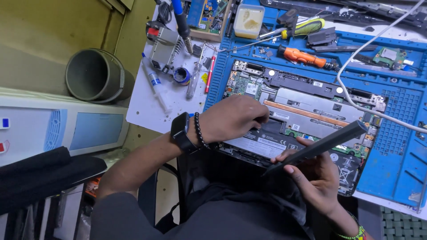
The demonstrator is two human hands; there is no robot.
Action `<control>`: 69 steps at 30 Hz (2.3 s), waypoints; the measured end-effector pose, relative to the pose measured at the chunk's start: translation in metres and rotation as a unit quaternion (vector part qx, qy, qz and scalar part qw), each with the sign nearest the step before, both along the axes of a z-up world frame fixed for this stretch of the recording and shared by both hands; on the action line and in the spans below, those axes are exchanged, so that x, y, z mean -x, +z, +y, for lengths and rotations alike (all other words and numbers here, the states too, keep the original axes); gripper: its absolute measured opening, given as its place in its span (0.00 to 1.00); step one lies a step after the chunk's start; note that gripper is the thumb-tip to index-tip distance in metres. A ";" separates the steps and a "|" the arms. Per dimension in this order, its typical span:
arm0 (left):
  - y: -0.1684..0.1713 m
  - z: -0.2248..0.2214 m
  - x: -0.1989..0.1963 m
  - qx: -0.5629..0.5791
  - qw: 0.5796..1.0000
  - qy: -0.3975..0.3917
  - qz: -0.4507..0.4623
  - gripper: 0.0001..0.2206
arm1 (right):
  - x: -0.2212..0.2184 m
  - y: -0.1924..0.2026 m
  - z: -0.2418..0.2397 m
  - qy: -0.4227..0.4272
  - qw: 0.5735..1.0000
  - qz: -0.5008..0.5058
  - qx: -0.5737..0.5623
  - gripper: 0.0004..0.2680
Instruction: Replacing a laptop battery by unscrewing it and disconnecting the power cable.
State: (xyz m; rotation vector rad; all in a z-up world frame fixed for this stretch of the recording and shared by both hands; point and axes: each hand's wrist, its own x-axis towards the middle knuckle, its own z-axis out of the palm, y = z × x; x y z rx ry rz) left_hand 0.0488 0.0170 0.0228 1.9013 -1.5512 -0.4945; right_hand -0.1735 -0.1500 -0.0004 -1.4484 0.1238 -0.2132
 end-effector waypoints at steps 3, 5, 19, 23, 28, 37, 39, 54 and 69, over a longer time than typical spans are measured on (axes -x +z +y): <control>0.004 -0.004 -0.001 -0.002 1.000 -0.024 -0.012 0.07 | 0.001 -0.002 -0.003 0.006 1.000 -0.001 0.006 0.21; 0.007 -0.004 -0.001 -0.011 0.999 -0.034 -0.012 0.08 | 0.001 -0.002 -0.003 0.007 1.000 0.002 0.006 0.21; 0.010 -0.010 -0.007 -0.079 0.996 -0.040 -0.014 0.06 | -0.001 -0.001 -0.003 0.014 1.000 -0.019 0.019 0.20; 0.012 -0.009 -0.008 -0.081 0.996 -0.038 0.004 0.05 | -0.001 -0.001 -0.004 0.011 1.000 -0.013 0.023 0.21; 0.012 -0.003 -0.007 -0.039 0.999 -0.020 -0.020 0.08 | -0.001 -0.002 -0.003 0.017 1.000 -0.024 0.003 0.21; 0.011 0.030 0.018 0.044 0.991 -0.012 -0.129 0.09 | -0.001 0.000 -0.003 0.013 1.000 -0.022 0.013 0.20; 0.005 0.035 0.022 0.066 0.990 -0.005 -0.123 0.10 | -0.001 0.000 -0.003 0.015 1.000 -0.023 0.013 0.20; -0.009 0.039 0.029 0.114 0.980 -0.009 -0.165 0.14 | -0.001 0.000 -0.003 0.015 0.999 -0.031 0.024 0.20; -0.008 0.037 0.028 0.102 0.978 -0.007 -0.181 0.13 | -0.002 -0.001 -0.003 0.017 0.999 -0.046 0.017 0.19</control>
